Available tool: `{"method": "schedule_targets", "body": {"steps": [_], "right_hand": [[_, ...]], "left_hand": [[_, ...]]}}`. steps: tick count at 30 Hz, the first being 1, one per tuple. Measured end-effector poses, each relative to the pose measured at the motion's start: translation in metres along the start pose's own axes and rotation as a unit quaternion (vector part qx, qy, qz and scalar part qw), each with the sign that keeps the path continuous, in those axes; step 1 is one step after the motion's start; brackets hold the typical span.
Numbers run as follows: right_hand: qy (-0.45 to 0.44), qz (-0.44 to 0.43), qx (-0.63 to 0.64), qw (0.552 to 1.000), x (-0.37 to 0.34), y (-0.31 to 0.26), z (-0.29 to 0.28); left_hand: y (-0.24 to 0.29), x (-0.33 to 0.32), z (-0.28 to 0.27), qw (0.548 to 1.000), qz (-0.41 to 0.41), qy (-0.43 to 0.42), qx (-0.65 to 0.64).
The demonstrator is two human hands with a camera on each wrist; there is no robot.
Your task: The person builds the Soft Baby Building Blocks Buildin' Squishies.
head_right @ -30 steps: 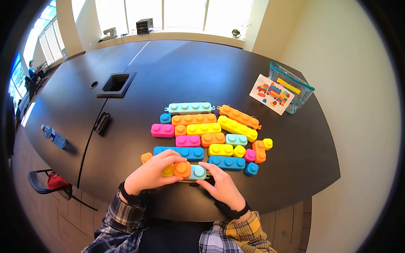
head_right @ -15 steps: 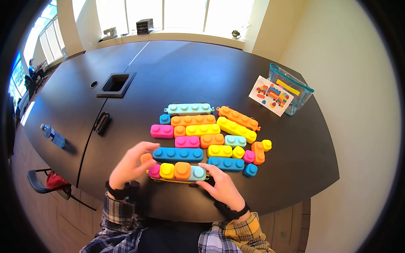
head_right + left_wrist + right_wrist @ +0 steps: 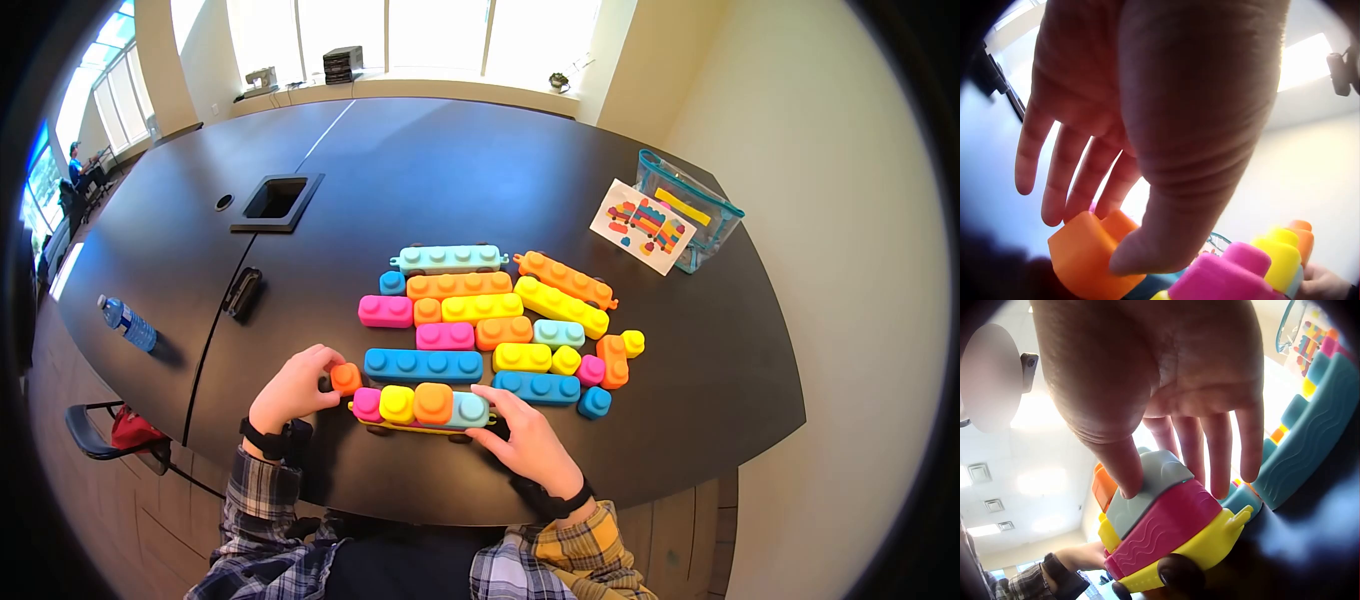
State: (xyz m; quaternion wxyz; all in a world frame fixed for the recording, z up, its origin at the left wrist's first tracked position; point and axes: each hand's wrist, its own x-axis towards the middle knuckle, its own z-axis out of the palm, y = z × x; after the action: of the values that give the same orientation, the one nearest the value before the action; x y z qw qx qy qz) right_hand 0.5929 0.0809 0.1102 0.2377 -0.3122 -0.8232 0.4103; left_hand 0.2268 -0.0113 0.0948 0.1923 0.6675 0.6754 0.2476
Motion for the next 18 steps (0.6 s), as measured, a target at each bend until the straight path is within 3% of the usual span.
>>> {"method": "schedule_targets", "body": {"steps": [4, 6, 8, 10, 12, 14, 18], "right_hand": [[0.018, -0.031, -0.018, 0.999, 0.004, -0.004, -0.005], [0.035, -0.047, -0.019, 0.998, 0.009, -0.011, -0.008], [0.047, -0.100, -0.049, 0.993, 0.019, -0.022, -0.014], [0.041, -0.097, -0.042, 0.994, 0.029, -0.038, -0.021], [0.043, -0.168, -0.052, 0.984, 0.040, -0.050, -0.024], [0.035, -0.173, -0.025, 0.984, 0.048, -0.063, -0.021], [0.030, -0.196, -0.033, 0.980, 0.056, -0.065, -0.016]], "left_hand": [[0.024, 0.006, -0.019, 0.997, 0.035, 0.062, -0.023], [0.049, 0.013, -0.028, 0.984, 0.094, 0.113, -0.105], [0.069, 0.021, -0.031, 0.980, 0.113, 0.113, -0.117], [0.089, 0.028, -0.030, 0.965, 0.161, 0.104, -0.178], [0.099, 0.034, -0.027, 0.964, 0.198, 0.097, -0.150], [0.113, 0.037, -0.024, 0.958, 0.233, 0.080, -0.150], [0.124, 0.037, -0.011, 0.951, 0.236, 0.071, -0.186]]}}
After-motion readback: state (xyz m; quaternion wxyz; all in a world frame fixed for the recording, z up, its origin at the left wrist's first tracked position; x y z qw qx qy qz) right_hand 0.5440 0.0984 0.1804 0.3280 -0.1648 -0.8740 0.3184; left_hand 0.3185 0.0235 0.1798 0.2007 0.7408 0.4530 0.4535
